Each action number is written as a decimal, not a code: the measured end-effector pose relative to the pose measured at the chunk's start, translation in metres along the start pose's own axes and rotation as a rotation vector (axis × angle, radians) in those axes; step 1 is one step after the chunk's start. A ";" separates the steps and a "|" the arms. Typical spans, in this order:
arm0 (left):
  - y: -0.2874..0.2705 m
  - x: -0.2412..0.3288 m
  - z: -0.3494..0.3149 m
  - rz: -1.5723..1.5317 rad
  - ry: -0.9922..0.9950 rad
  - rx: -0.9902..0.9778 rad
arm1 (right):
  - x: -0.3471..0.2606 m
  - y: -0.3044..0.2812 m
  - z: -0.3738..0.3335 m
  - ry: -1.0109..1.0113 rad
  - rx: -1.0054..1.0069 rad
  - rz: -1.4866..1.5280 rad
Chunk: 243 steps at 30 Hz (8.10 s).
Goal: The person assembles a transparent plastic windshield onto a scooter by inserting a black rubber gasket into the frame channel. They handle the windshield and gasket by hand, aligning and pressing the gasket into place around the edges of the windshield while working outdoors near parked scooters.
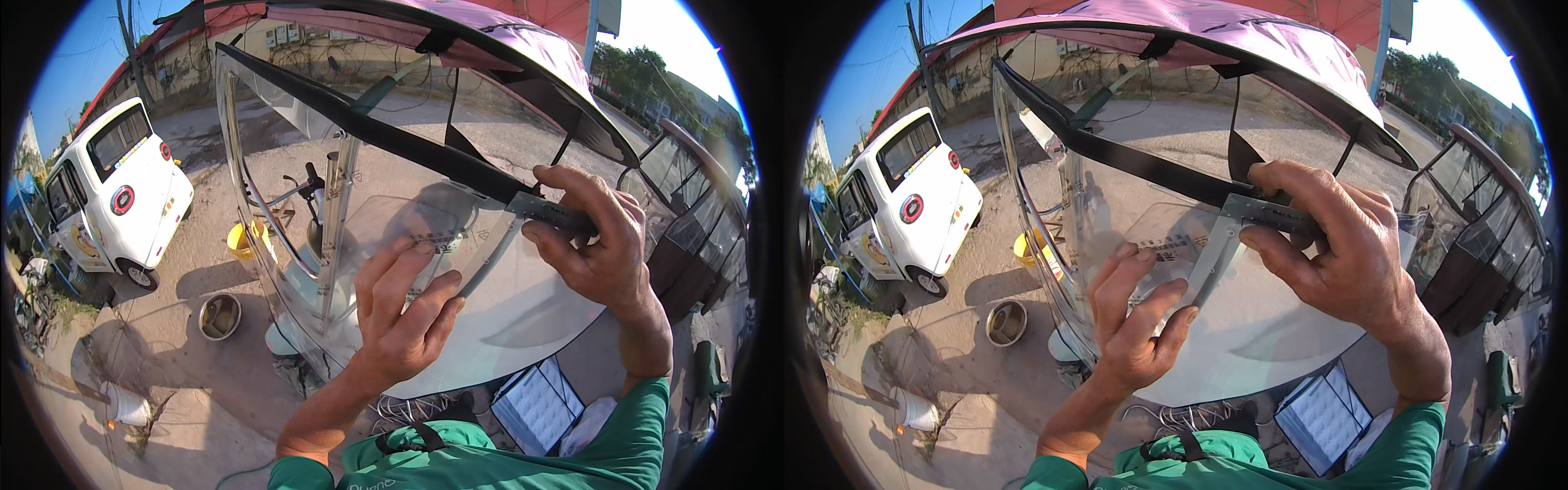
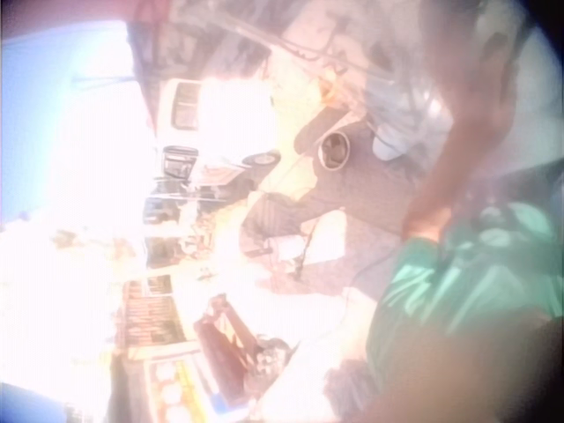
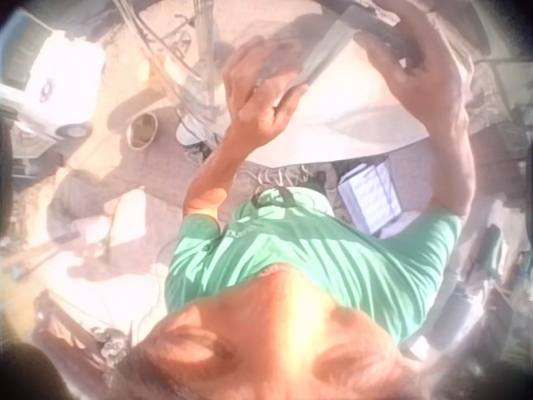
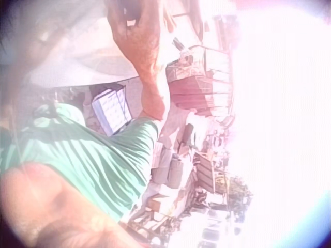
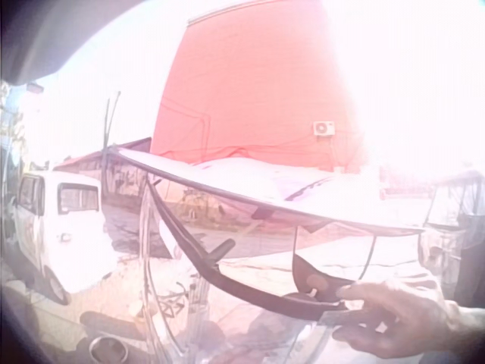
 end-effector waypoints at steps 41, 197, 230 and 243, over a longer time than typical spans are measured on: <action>-0.009 -0.054 -0.429 0.098 -1.026 -0.113 | 0.054 0.000 -0.033 0.155 -0.084 -0.222; 0.029 0.033 0.019 0.377 0.010 0.125 | 0.037 0.009 0.026 0.091 -0.536 0.530; 0.025 0.028 0.059 0.505 0.140 -0.005 | 0.063 0.020 0.028 -0.028 -0.405 0.449; 0.031 0.019 0.155 0.355 0.103 -0.576 | 0.071 0.030 0.024 -0.086 -0.258 0.504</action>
Point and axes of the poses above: each hand's wrist, its own z-axis towards the middle knuckle, its own y-axis out of the palm, x = y × z, the point moved 6 cm from there along z, towards the middle knuckle, and after that the axes turned 5 degrees about y, right-handed, at the moved point
